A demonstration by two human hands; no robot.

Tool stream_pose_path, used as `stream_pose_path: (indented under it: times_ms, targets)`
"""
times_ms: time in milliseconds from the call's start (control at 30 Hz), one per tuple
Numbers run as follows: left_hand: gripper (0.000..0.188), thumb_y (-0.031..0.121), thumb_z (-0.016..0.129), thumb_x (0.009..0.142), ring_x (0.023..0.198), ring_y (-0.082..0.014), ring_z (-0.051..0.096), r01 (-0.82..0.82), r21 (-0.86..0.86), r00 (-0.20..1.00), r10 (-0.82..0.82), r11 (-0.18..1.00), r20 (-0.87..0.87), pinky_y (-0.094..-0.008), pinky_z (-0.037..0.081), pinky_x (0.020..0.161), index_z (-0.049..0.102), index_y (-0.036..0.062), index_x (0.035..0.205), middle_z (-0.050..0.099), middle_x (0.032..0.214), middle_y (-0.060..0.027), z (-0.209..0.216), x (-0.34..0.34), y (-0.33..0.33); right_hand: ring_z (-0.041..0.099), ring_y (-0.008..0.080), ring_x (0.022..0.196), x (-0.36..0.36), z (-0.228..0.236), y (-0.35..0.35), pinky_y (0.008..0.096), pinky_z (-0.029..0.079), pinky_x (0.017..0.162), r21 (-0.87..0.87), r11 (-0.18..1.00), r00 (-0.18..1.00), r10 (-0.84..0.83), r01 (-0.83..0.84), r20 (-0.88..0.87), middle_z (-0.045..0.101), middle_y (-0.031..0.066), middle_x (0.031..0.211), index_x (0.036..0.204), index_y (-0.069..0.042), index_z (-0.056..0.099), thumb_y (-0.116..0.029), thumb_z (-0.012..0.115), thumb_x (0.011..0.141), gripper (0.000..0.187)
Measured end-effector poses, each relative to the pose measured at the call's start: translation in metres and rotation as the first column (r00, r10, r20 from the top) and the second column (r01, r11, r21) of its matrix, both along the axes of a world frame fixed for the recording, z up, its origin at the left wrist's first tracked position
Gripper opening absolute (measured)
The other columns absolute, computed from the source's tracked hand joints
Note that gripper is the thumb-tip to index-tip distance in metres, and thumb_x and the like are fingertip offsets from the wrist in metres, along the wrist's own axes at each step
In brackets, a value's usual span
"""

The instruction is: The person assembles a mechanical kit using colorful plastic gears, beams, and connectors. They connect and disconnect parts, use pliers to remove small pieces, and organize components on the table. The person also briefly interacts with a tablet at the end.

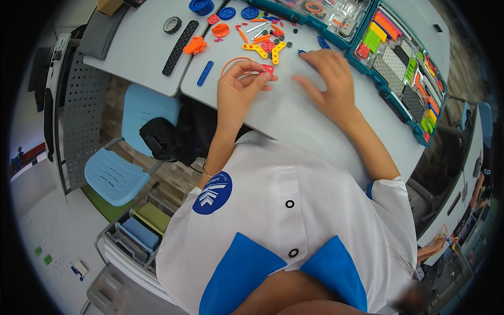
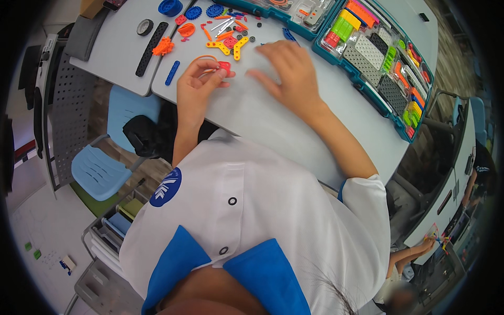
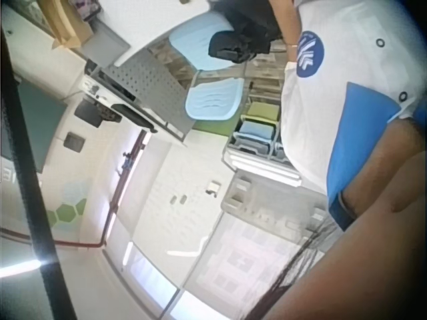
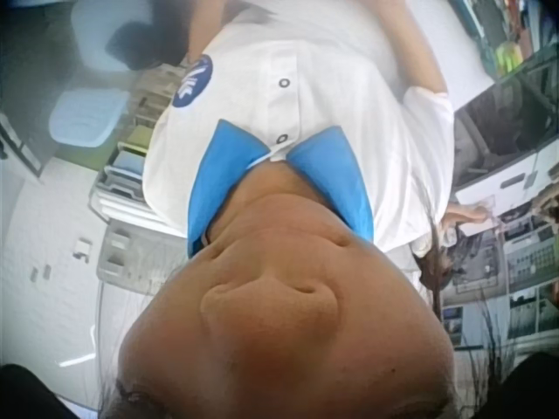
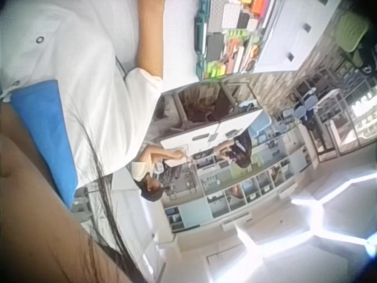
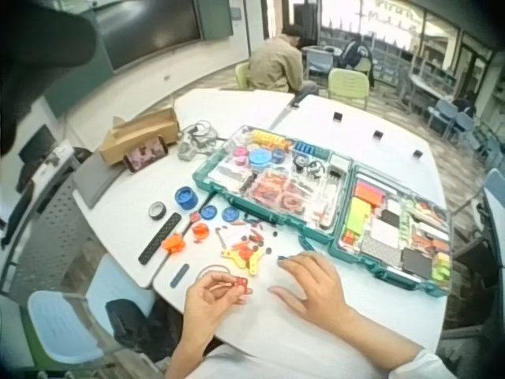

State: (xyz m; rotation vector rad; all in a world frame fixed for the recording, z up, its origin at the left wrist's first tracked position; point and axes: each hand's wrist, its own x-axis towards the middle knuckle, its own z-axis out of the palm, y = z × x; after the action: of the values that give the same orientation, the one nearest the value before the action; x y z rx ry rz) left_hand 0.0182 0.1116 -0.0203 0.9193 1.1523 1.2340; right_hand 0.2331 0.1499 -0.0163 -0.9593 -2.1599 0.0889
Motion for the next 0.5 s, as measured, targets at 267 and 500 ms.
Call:
stream_pose_path:
  times_ms: [267, 500]
  targets:
    - [0.042, 0.003, 0.064, 0.091, 0.1, -0.026, 0.07, 0.122, -0.073, 0.99, -0.127, 0.99, -0.056, -0.029, 0.058, 0.074, 0.054, -0.0053, 0.131, 0.062, 0.119, -0.016, 0.007, -0.008, 0.005, 0.059, 0.0306, 0.102, 0.017, 0.003, -0.003, 0.0391, 0.051, 0.084, -0.345, 0.839, 0.869, -0.266, 0.421, 0.417, 0.059, 0.0159, 0.109, 0.123, 0.005, 0.055, -0.022, 0.08, 0.078, 0.059]
    - [0.046, 0.001, 0.061, 0.091, 0.109, -0.0269, 0.067, 0.149, -0.037, 0.987, -0.146, 0.988, 0.07, -0.0302, 0.058, 0.085, 0.05, -0.0079, 0.135, 0.058, 0.13, -0.0188, 0.006, -0.001, 0.001, 0.059, 0.0242, 0.116, 0.027, 0.045, 0.008, 0.0368, 0.055, 0.092, -0.6, 0.703, 0.811, -0.055, -0.382, -0.582, 0.056, 0.0128, 0.118, 0.13, 0.005, 0.048, -0.008, 0.074, 0.077, 0.06]
